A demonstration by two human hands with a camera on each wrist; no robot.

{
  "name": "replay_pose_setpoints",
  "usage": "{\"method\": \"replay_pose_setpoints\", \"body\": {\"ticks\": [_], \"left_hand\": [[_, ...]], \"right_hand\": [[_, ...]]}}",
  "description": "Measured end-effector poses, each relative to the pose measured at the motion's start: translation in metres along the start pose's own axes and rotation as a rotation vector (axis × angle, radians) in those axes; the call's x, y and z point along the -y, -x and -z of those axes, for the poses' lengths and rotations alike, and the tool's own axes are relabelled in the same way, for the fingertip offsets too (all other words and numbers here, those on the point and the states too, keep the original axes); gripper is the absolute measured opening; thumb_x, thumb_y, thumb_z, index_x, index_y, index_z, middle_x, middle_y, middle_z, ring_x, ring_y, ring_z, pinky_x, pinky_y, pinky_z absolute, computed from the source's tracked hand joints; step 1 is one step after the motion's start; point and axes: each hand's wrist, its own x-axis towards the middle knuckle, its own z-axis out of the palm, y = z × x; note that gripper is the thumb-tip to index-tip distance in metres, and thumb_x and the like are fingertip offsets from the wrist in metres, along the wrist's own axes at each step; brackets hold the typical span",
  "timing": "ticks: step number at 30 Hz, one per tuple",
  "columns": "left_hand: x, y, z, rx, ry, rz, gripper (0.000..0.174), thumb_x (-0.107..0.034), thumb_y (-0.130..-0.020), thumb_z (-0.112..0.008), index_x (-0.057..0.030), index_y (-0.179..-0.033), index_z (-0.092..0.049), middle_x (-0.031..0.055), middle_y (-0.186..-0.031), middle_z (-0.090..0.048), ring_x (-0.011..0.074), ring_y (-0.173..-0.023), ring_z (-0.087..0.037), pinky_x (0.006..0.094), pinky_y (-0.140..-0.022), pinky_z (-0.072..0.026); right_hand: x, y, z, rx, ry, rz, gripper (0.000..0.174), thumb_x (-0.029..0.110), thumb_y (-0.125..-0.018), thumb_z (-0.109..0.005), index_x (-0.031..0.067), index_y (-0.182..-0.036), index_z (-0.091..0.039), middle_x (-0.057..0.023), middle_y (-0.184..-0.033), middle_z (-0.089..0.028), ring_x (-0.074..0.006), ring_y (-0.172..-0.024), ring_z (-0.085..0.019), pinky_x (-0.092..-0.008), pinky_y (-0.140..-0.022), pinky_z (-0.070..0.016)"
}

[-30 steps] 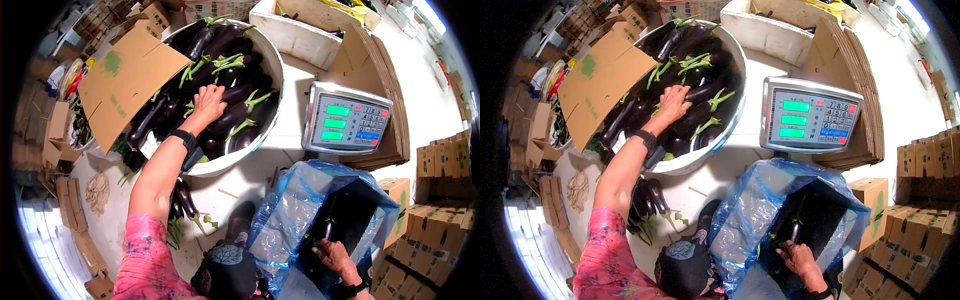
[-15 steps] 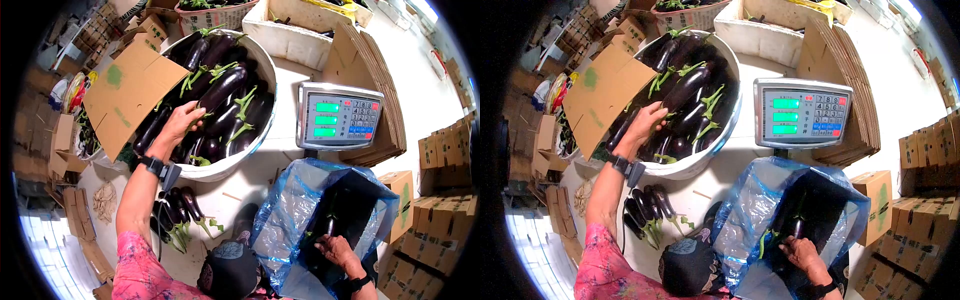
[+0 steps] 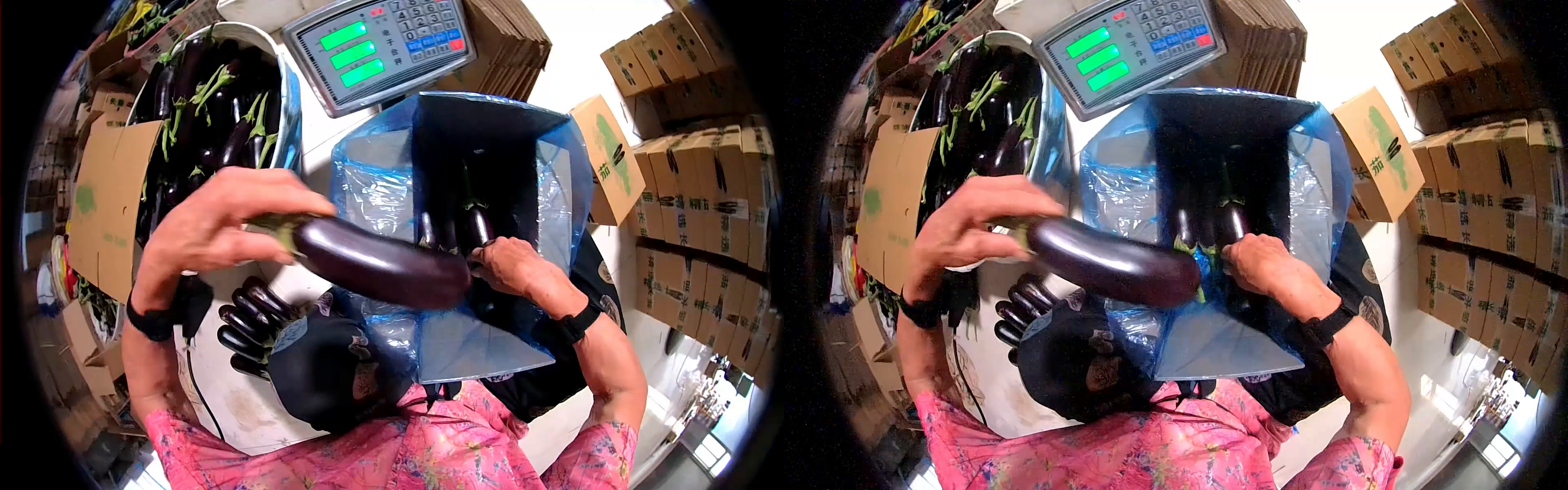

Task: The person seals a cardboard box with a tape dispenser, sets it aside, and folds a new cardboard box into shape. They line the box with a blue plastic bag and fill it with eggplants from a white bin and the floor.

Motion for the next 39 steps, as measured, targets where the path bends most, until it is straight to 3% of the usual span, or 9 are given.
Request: {"method": "replay_pose_setpoints", "body": {"ticks": [5, 9, 17, 22, 24, 30, 34, 38, 39], "left_hand": [[-0.011, -0.094, -0.037, 0.328, -0.309, -0.192, 0.046, -0.008, -0.072, -0.076, -0.0091, -0.116, -0.064, 0.0130, -0.097, -0.065, 0.0380, -0.094, -0.062, 0.0470, -0.077, -0.0487], [-0.009, -0.168, -0.078, 0.656, -0.551, -0.033, 0.043, -0.004, -0.072, -0.071, -0.0111, -0.114, -0.067, 0.0140, -0.095, -0.068, 0.0359, -0.095, -0.065, 0.0462, -0.079, -0.0517], [0.102, -0.216, -0.159, 0.379, -0.451, -0.149, 0.026, -0.002, -0.078, -0.060, -0.0061, -0.102, -0.069, 0.0192, -0.091, -0.068, 0.0360, -0.089, -0.067, 0.0446, -0.076, -0.0543], [0.088, -0.195, -0.182, 0.219, -0.817, -0.204, 0.017, -0.009, -0.081, -0.060, -0.0047, -0.093, -0.070, 0.0187, -0.106, -0.059, 0.0360, -0.097, -0.064, 0.0437, -0.076, -0.0575], [0.073, -0.190, -0.189, 0.266, -0.831, 0.006, 0.018, -0.009, -0.082, -0.059, -0.0039, -0.097, -0.069, 0.0207, -0.106, -0.059, 0.0364, -0.096, -0.064, 0.0445, -0.077, -0.0574], [0.059, -0.187, -0.182, 0.288, -0.612, 0.158, 0.028, -0.004, -0.081, -0.062, -0.0008, -0.109, -0.063, 0.0241, -0.108, -0.058, 0.0417, -0.095, -0.064, 0.0471, -0.079, -0.0555], [0.060, -0.186, -0.181, 0.164, -0.423, 0.089, 0.046, -0.002, -0.077, -0.067, -0.0004, -0.121, -0.052, 0.0261, -0.113, -0.057, 0.0448, -0.098, -0.064, 0.0477, -0.082, -0.0546], [0.060, -0.182, -0.187, 0.202, -0.456, 0.094, 0.049, -0.002, -0.076, -0.069, 0.0001, -0.122, -0.051, 0.0273, -0.116, -0.057, 0.0450, -0.099, -0.063, 0.0485, -0.084, -0.0540], [0.057, -0.181, -0.185, 0.211, -0.471, 0.102, 0.048, -0.002, -0.076, -0.069, 0.0004, -0.121, -0.052, 0.0272, -0.116, -0.057, 0.0449, -0.099, -0.064, 0.0486, -0.084, -0.0540]], "right_hand": [[0.001, -0.002, 0.002, 0.033, 0.046, 0.024, 0.018, 0.019, -0.088, -0.061, 0.0113, -0.102, -0.069, -0.0187, -0.088, -0.069, -0.0390, -0.083, -0.068, -0.0476, -0.071, -0.0559], [0.000, -0.002, 0.000, 0.086, 0.035, 0.051, 0.024, 0.014, -0.084, -0.062, 0.0071, -0.106, -0.064, -0.0199, -0.089, -0.068, -0.0404, -0.085, -0.067, -0.0494, -0.072, -0.0556], [-0.001, 0.001, 0.000, -0.086, -0.079, -0.015, 0.030, 0.007, -0.080, -0.064, 0.0037, -0.109, -0.058, -0.0228, -0.098, -0.067, -0.0407, -0.091, -0.067, -0.0503, -0.074, -0.0551], [0.015, 0.010, 0.005, 0.105, 0.039, -0.007, 0.020, 0.004, -0.079, -0.062, 0.0059, -0.096, -0.072, -0.0183, -0.097, -0.071, -0.0352, -0.092, -0.070, -0.0430, -0.078, -0.0575], [0.020, 0.016, -0.006, 0.233, 0.087, 0.028, 0.017, 0.005, -0.077, -0.064, 0.0071, -0.091, -0.074, -0.0172, -0.098, -0.072, -0.0341, -0.092, -0.071, -0.0418, -0.078, -0.0577], [0.017, 0.008, -0.013, 0.194, 0.119, 0.044, 0.017, 0.007, -0.078, -0.064, 0.0075, -0.091, -0.075, -0.0157, -0.096, -0.072, -0.0315, -0.092, -0.071, -0.0418, -0.078, -0.0576], [0.018, -0.006, -0.031, 0.178, 0.168, 0.032, 0.018, 0.007, -0.078, -0.064, 0.0076, -0.092, -0.075, -0.0159, -0.096, -0.072, -0.0314, -0.094, -0.071, -0.0412, -0.080, -0.0579], [0.014, -0.010, -0.033, 0.206, 0.087, -0.019, 0.020, 0.012, -0.075, -0.072, 0.0074, -0.095, -0.075, -0.0171, -0.097, -0.072, -0.0343, -0.095, -0.070, -0.0409, -0.081, -0.0580], [0.014, -0.010, -0.028, 0.243, 0.043, -0.082, 0.026, 0.021, -0.073, -0.079, 0.0068, -0.094, -0.074, -0.0184, -0.099, -0.071, -0.0357, -0.097, -0.069, -0.0419, -0.082, -0.0573]]}}
